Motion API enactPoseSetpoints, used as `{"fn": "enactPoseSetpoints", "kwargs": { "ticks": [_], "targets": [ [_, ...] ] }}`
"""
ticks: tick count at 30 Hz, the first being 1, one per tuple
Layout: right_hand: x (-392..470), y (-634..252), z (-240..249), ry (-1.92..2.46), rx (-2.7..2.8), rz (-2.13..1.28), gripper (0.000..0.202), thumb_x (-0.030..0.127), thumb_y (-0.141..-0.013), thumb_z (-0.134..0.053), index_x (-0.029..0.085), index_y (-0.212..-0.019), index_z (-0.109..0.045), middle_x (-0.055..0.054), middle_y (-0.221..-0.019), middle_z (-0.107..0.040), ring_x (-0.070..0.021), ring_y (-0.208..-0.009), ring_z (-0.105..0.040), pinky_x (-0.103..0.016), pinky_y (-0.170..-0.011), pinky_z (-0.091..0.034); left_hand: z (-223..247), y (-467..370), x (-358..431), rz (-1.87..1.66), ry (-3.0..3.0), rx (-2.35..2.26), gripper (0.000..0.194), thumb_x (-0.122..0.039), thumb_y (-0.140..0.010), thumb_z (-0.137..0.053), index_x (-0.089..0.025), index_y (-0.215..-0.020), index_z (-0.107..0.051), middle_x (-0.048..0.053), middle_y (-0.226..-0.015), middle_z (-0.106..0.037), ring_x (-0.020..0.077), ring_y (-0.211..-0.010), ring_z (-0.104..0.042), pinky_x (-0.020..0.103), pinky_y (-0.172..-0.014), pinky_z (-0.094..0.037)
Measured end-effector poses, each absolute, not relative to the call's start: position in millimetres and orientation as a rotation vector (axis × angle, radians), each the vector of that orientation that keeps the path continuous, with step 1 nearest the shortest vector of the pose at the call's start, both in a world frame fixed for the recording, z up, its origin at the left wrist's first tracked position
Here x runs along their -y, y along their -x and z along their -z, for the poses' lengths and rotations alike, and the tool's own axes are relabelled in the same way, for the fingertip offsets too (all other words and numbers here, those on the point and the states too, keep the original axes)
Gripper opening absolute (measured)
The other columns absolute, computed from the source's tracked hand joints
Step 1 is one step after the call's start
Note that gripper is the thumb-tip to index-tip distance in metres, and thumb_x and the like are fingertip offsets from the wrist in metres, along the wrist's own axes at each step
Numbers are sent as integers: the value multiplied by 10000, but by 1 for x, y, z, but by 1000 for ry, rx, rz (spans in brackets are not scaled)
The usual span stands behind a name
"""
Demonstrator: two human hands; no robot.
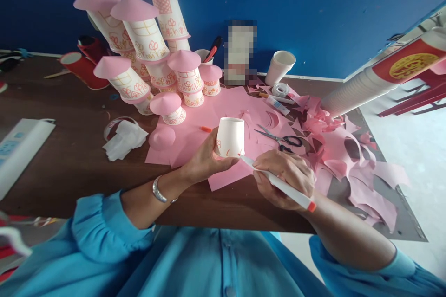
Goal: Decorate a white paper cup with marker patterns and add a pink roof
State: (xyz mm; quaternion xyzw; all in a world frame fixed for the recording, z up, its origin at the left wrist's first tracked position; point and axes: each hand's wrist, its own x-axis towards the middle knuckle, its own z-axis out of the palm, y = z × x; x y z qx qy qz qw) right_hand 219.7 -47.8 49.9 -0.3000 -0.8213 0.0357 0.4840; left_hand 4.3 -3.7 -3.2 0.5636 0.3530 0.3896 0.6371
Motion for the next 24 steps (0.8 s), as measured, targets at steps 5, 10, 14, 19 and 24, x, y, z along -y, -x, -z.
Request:
{"fn": "enactPoseSetpoints", "kwargs": {
  "ticks": [5,10,14,19,24],
  "targets": [
    [46,-218,-49,695,2008,-55,220,63,-904,-665,214,-1061,-638,-3,-743,-761,-159,-619,-768,-239,-589,-665,5,-4,5,-875,-1393,-887,799,-465,-766,-944,-185,-1391,-532,106,-1136,-695,306,-1120,-653,428,-938,-552],
    [45,-216,-46,664,2025,-30,192,65,-918,-667,191,-1060,-641,-15,-752,-764,-164,-637,-778,-243,-603,-672,5,-5,6,-874,-1403,-902,759,-451,-772,-939,-190,-1371,-552,101,-1122,-697,323,-1150,-651,443,-954,-551],
    [46,-216,-43,660,2029,-18,191,63,-927,-670,185,-1070,-637,-11,-749,-766,-169,-634,-781,-245,-592,-664,2,-6,9,-853,-1388,-918,842,-468,-765,-938,-176,-1432,-514,112,-1145,-690,336,-1184,-649,459,-978,-553],
    [47,-215,-43,672,2021,-36,184,63,-937,-657,190,-1069,-641,-9,-769,-782,-167,-662,-793,-248,-614,-672,2,-6,9,-827,-1389,-897,829,-485,-766,-930,-194,-1419,-511,104,-1176,-689,308,-1146,-667,421,-929,-577],
    [47,-218,-47,678,2008,-25,211,45,-908,-669,189,-1061,-647,-10,-770,-772,-161,-641,-780,-241,-610,-670,5,-7,5,-842,-1301,-820,706,-516,-755,-945,-191,-1262,-575,87,-1132,-693,253,-1026,-670,354,-835,-566]
  ]
}}
